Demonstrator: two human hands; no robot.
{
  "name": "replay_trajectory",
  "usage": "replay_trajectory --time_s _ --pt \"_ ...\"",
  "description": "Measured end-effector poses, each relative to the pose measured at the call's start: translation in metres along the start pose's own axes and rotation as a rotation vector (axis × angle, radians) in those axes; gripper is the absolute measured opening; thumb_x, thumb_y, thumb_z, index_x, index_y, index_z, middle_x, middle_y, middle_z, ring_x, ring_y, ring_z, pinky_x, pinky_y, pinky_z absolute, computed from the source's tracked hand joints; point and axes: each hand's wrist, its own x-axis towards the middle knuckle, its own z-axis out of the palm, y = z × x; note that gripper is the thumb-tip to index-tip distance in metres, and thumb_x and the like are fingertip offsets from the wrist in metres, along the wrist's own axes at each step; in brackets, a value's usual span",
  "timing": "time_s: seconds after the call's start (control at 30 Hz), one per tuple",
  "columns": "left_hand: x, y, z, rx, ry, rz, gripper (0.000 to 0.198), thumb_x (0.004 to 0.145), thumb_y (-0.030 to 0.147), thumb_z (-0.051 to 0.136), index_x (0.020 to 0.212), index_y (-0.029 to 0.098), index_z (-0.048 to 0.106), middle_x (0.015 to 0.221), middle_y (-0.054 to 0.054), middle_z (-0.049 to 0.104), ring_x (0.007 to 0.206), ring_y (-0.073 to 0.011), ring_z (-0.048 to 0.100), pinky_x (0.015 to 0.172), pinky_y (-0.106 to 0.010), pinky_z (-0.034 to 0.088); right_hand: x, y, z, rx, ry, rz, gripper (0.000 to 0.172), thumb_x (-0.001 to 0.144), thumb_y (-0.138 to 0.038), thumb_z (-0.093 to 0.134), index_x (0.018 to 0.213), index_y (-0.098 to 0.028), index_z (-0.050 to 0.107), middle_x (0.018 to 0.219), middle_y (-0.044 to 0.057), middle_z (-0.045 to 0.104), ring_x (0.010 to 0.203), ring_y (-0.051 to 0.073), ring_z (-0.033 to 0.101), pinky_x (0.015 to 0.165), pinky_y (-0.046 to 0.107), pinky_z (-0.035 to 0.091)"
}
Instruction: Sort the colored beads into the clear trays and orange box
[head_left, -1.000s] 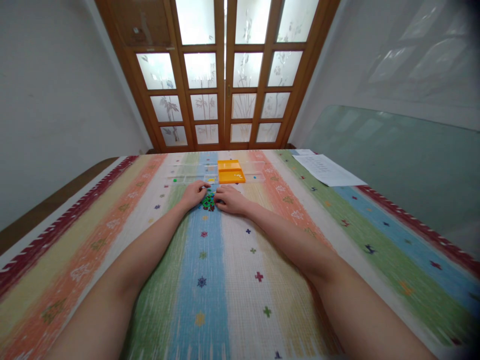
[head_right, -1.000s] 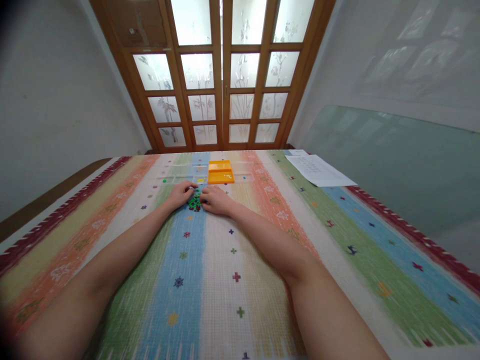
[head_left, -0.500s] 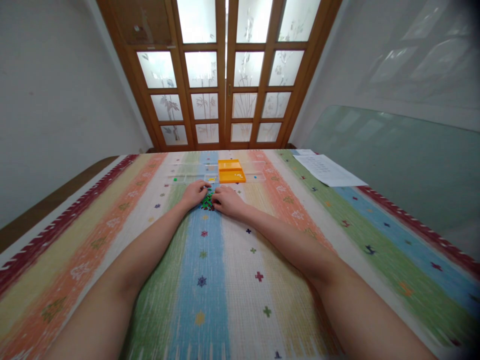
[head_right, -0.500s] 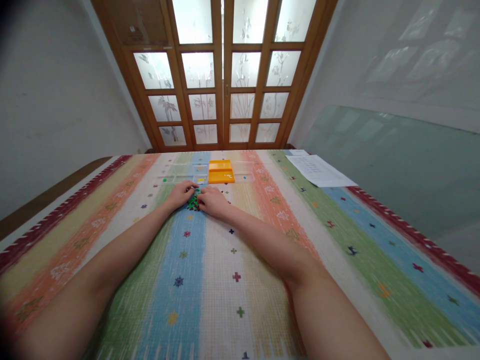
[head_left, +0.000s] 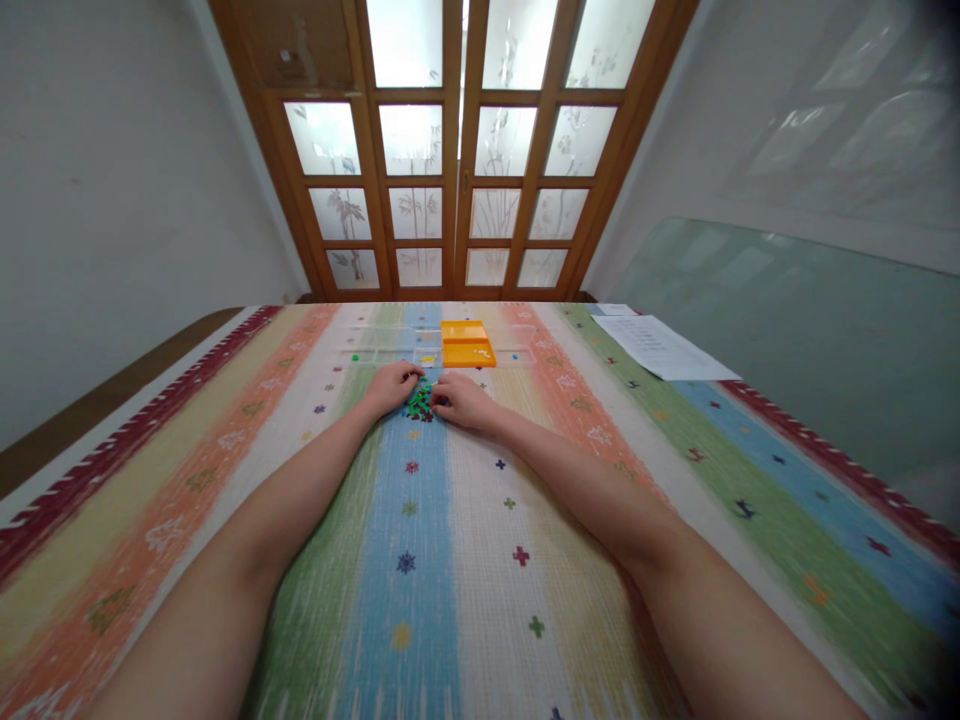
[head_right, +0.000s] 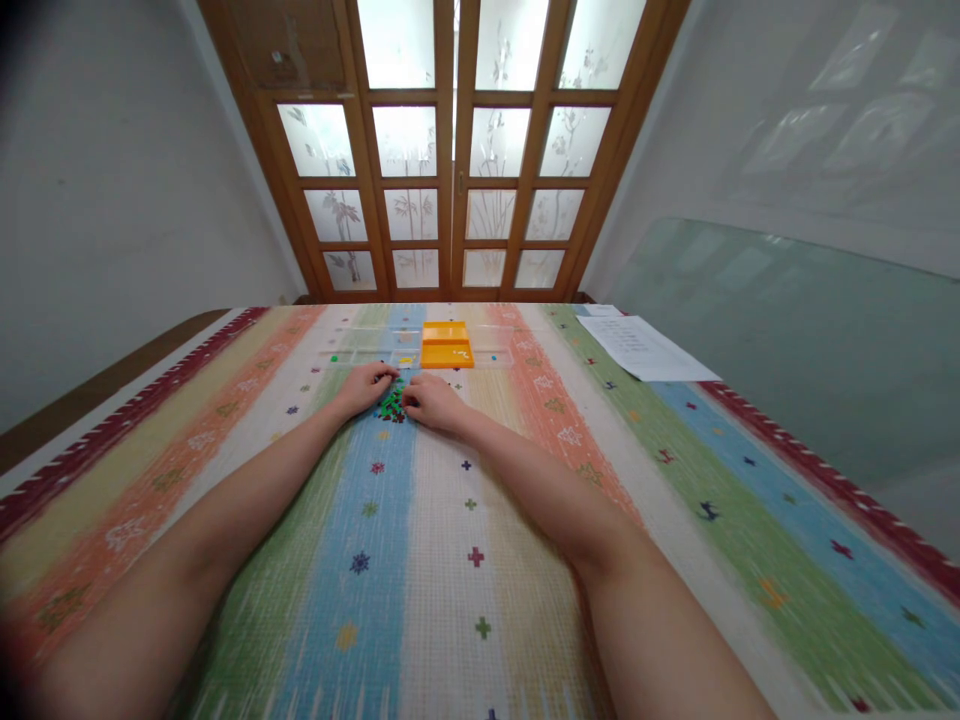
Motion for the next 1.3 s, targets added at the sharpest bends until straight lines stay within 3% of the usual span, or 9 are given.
replay_trajectory --time_s 0.47,0.6,0.8,1.07,1.3 --pt "0.001 0.000 0.002 -0.012 0.006 0.033 0.026 0.088 0.022 0.057 0.098 0.023 0.081 0.105 -0.007 0.077 0.101 -0.0258 0.069 0.100 -0.039 0.050 0.002 -0.003 -0.001 0.050 -0.061 -0.032 0.008 0.091 -0.019 0.071 0.088 -0.023 0.077 0.088 0.003 0.068 0.087 0.019 0.057 0.081 0.030 0.040" --pt "0.001 0.000 -0.003 -0.035 -0.050 0.034 0.021 0.085 0.025 0.062 0.096 0.023 0.081 0.098 -0.006 0.076 0.090 -0.0233 0.067 0.091 -0.036 0.052 0.002 -0.003 -0.002 0.070 0.002 -0.005 0.008 0.090 -0.016 0.069 0.087 -0.021 0.074 0.085 0.002 0.068 0.085 0.018 0.057 0.079 0.029 0.040" --pt "0.002 -0.008 -0.013 -0.064 -0.212 0.165 0.017 0.083 0.030 0.071 0.094 0.021 0.080 0.090 -0.005 0.071 0.077 -0.0181 0.061 0.077 -0.030 0.049 0.003 0.006 -0.010 0.152 0.117 0.136 0.006 0.087 -0.015 0.068 0.087 -0.018 0.073 0.086 0.003 0.070 0.081 0.017 0.059 0.075 0.027 0.040" --pt "0.001 -0.010 -0.015 -0.037 -0.220 0.197 0.021 0.083 0.018 0.067 0.099 0.018 0.079 0.094 -0.004 0.071 0.082 -0.0165 0.062 0.080 -0.028 0.049 0.020 0.039 -0.009 0.149 0.372 0.213 0.007 0.089 -0.018 0.066 0.085 -0.018 0.071 0.083 0.003 0.068 0.080 0.017 0.059 0.074 0.027 0.041" --pt "-0.002 -0.001 -0.014 0.054 -0.184 0.209 0.018 0.090 0.024 0.063 0.097 0.018 0.079 0.096 -0.006 0.071 0.089 -0.0196 0.063 0.083 -0.031 0.050 0.053 0.057 0.000 0.028 0.429 0.346 0.010 0.091 -0.019 0.062 0.090 -0.018 0.072 0.087 0.005 0.068 0.084 0.020 0.059 0.078 0.029 0.043"
